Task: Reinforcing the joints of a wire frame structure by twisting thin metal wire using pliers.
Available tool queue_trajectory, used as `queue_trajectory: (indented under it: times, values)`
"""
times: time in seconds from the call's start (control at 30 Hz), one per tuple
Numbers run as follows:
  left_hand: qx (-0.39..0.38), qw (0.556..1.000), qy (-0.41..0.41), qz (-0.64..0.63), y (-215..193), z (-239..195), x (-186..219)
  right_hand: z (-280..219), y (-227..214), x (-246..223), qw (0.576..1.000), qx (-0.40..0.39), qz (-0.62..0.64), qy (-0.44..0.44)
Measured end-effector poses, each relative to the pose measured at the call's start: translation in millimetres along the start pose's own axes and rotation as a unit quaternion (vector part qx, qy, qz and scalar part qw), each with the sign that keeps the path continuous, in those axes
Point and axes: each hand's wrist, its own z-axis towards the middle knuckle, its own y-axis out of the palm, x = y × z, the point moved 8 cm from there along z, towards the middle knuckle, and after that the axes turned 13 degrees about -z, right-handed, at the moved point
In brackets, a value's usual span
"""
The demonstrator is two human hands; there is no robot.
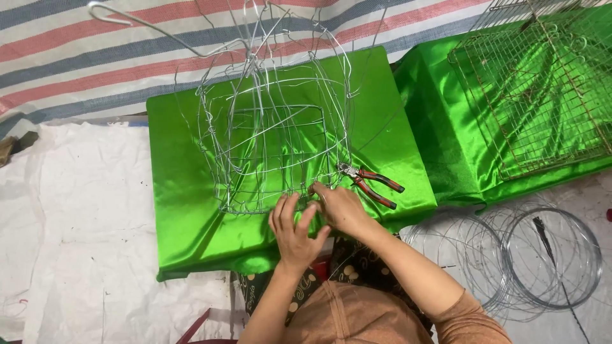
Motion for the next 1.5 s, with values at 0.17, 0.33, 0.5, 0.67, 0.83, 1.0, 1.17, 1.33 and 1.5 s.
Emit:
queue_trajectory:
  times: [0.17,0.33,0.5,0.67,0.83,1.0,1.17,1.33,1.5]
  values:
    - [0.018,1.0,0.023,0.01,10,-43,-9,-16,-22,-7,0.993,-0.035,0.104,0.05]
    - [-0.079,0.935,-0.26,-0.229,26,-66,-24,-2,2,3,0.997,-0.007,0.072,0.033]
    - [-0.093,0.9,-0.368,-0.212,23,-51,-17,-5,1,3,0.999,-0.008,0.035,0.041]
    - [-0.086,0.86,-0.446,-0.232,28,-56,-11,-6,3,4,0.999,-0.028,-0.001,0.039]
    - [-0.074,0.86,-0.447,-0.237,21,-59,-20,-8,2,2,0.999,-0.029,-0.005,0.019]
    - [-0.043,0.831,-0.466,-0.302,51,-77,-45,-4,5,4,0.999,-0.027,-0.012,0.014]
    - [0.132,0.862,-0.422,-0.248,45,-74,-63,-12,0,-2,0.999,-0.03,0.021,-0.001]
    - [0.156,0.856,-0.431,-0.24,45,-70,-57,-41,-50,-14,0.994,-0.049,0.099,-0.027]
    - [0.132,0.853,-0.43,-0.266,42,-61,-44,-51,-6,16,0.971,0.022,0.229,-0.059]
